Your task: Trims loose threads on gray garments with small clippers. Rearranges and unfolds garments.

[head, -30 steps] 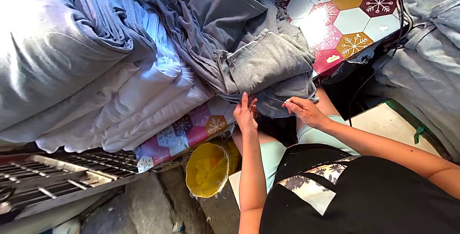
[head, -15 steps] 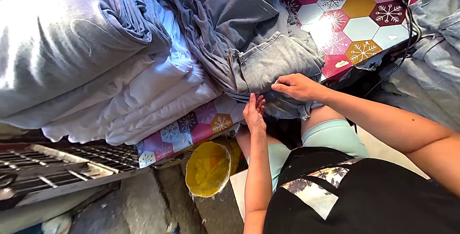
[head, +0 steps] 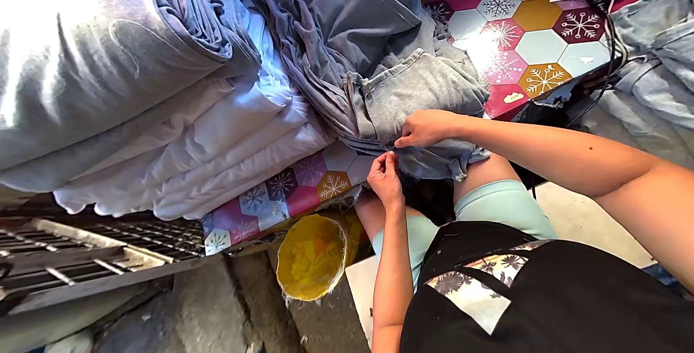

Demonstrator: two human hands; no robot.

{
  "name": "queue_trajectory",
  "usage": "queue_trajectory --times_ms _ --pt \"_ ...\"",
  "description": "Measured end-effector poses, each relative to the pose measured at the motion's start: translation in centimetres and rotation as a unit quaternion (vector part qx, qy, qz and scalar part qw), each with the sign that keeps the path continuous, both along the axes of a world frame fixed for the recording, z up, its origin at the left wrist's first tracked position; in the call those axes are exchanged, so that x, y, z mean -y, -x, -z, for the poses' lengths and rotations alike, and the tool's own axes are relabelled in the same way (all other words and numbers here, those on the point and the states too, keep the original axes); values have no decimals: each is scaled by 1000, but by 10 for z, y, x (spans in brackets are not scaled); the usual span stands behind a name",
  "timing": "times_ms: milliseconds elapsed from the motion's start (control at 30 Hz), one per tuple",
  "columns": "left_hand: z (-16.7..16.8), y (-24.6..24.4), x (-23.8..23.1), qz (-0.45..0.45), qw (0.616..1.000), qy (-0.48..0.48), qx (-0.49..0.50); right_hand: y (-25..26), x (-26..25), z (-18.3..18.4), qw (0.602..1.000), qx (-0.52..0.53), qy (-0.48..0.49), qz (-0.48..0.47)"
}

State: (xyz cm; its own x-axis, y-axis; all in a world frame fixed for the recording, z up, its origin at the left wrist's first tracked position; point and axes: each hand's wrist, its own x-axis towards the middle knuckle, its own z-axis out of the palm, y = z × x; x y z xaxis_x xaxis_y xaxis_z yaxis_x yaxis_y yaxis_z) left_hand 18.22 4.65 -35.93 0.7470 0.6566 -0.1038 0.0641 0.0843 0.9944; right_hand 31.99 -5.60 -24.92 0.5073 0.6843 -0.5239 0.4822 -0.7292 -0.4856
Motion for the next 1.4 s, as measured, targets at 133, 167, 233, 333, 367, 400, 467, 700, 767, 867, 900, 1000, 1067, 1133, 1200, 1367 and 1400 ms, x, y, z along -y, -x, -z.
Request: queue_trajectory --times_ms 133,167,233,333,367,400,467,700,767,867,900,1000,1067,1133,1200,1367,1400 --pt "1 -1 0 1 1000 -4 4 4 -28 -25 996 24 85 10" --pt "0 -1 1 0 1000 -3 3 5 -32 -32 995 25 99 9" --pt "-2 0 2 1 1000 -8 -1 5 -40 -41 992 32 120 -3" --pt "-2 0 2 5 1000 -21 2 8 -48 -55 989 57 135 -19" --pt "-2 0 2 6 1000 -23 6 9 -51 -58 989 66 134 -22" --pt "-1 0 2 5 1000 -24 10 10 -53 -62 988 75 135 -27" --pt "-1 -1 2 6 1000 -26 15 13 -58 -66 985 92 141 -36" --pt "3 -2 2 8 999 -26 23 14 -72 -63 976 119 171 -62" --pt "3 -2 2 8 999 -24 24 15 -72 -62 975 122 173 -67" --pt "3 -2 2 9 1000 -22 17 17 -72 -63 976 119 173 -61" --pt "3 -2 1 9 1000 -22 16 16 -71 -62 976 119 171 -58" --pt "3 -1 -1 15 999 -34 19 17 -69 -61 980 116 154 -50" --pt "1 -2 -2 16 999 -33 15 17 -69 -61 981 117 148 -46" --pt "0 -2 -2 14 999 -31 12 17 -69 -61 981 116 152 -45" --pt "-1 -2 -3 16 999 -32 11 17 -70 -61 980 116 155 -45" --pt "3 -1 -2 24 999 -35 12 18 -67 -57 983 116 139 -26" --pt "2 1 -4 28 999 -41 7 17 -65 -57 984 112 134 -23"
